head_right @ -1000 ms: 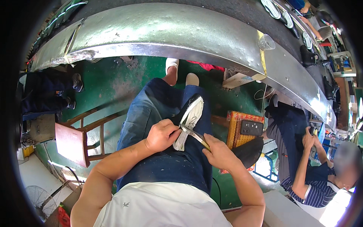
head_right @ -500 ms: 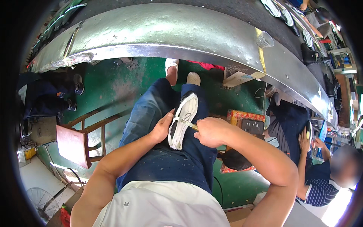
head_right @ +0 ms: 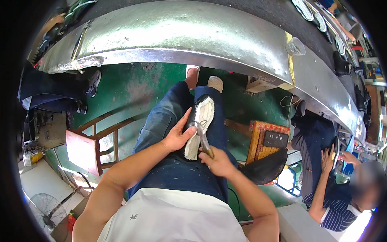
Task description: Manually trim and secure shoe upper material to the sole using pliers and hammers.
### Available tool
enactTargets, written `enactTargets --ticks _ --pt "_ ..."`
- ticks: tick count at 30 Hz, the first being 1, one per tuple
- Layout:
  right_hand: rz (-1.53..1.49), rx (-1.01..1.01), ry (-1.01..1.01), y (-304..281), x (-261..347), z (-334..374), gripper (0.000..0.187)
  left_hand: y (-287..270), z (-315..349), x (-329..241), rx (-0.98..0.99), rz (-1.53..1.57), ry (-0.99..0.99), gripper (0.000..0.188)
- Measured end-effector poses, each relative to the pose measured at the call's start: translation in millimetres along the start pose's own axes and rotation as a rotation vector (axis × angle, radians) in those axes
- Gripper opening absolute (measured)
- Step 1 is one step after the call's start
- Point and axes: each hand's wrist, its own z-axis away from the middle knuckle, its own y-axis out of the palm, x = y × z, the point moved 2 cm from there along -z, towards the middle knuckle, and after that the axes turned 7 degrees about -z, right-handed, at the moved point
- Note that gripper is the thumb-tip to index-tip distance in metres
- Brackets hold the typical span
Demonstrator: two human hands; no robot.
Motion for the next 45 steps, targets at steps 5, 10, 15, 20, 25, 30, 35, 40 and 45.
enactTargets --ticks 5,10,15,20,25,30,35,40,45 --pt "0.968 -0.334 -0.590 -28 71 21 0.040 4 3 -12 -0.162 -0.353 0.045 0.080" --pt "0.845 0.016 -0.175 -45 93 5 0.028 8 7 -19 -0.201 -0.370 -0.015 0.077" --pt "0.289 -0.147 -0.218 -23 15 -16 0.029 3 3 -29 -0.197 -0.520 0.305 0.068" --pt "-0.068 0.108 0.069 -43 21 -5 0.025 7 8 -46 -0.117 -0.814 0.162 0.059" --pt "-0.111 0.085 0.133 -58 13 15 0.034 7 -1 -62 -0.038 -0.938 0.081 0.056" --pt "0.092 -0.162 -0.074 -54 15 9 0.049 16 5 -55 0.001 -0.928 0.015 0.066" --pt "0.297 -0.257 -0.462 -29 51 4 0.046 17 4 -37 -0.150 -0.562 -0.029 0.078" --pt "0.709 -0.220 -0.425 -30 64 -2 0.041 9 -2 -41 -0.004 -0.550 -0.178 0.084" --pt "0.903 -0.189 -0.379 -29 51 -1 0.041 6 -2 -49 0.055 -0.537 -0.209 0.087"
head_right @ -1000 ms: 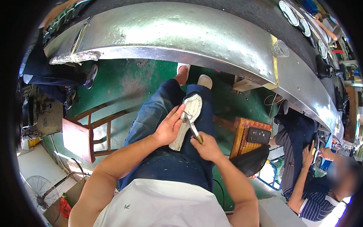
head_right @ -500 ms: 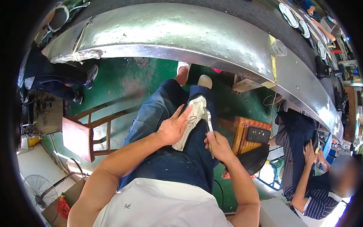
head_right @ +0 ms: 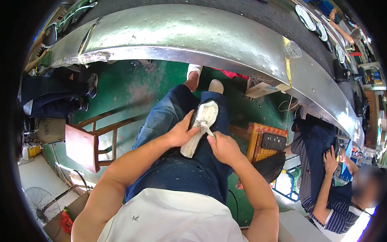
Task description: Manually trim and secure shoe upper material to the sole using pliers and hammers.
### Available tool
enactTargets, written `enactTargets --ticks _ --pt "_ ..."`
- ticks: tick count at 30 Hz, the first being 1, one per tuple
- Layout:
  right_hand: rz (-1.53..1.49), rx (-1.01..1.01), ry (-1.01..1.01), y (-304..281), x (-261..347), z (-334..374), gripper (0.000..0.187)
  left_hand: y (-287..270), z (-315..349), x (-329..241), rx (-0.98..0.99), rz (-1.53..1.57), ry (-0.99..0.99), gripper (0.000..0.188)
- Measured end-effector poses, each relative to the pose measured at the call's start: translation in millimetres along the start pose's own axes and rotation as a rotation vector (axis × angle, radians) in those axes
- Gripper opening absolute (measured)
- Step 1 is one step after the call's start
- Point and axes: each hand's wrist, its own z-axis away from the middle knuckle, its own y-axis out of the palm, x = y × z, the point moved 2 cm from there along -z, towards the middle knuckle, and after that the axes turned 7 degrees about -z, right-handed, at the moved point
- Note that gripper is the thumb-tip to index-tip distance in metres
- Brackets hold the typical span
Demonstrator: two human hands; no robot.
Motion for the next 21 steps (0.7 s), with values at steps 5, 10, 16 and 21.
enactTargets --ticks 5,10,16,21 --pt "-0.463 0.146 0.339 -14 -7 32 0.033 -17 -9 4 0.148 0.158 -0.090 0.092" --pt "-0.219 0.309 0.086 -10 8 43 0.027 -15 -23 9 0.251 0.366 -0.100 0.094" --pt "0.187 0.085 -0.184 -2 18 36 0.050 -3 -36 29 0.223 0.363 -0.089 0.091" --pt "-0.417 0.308 0.041 -4 24 18 0.029 -3 -38 37 0.252 0.391 -0.115 0.093"
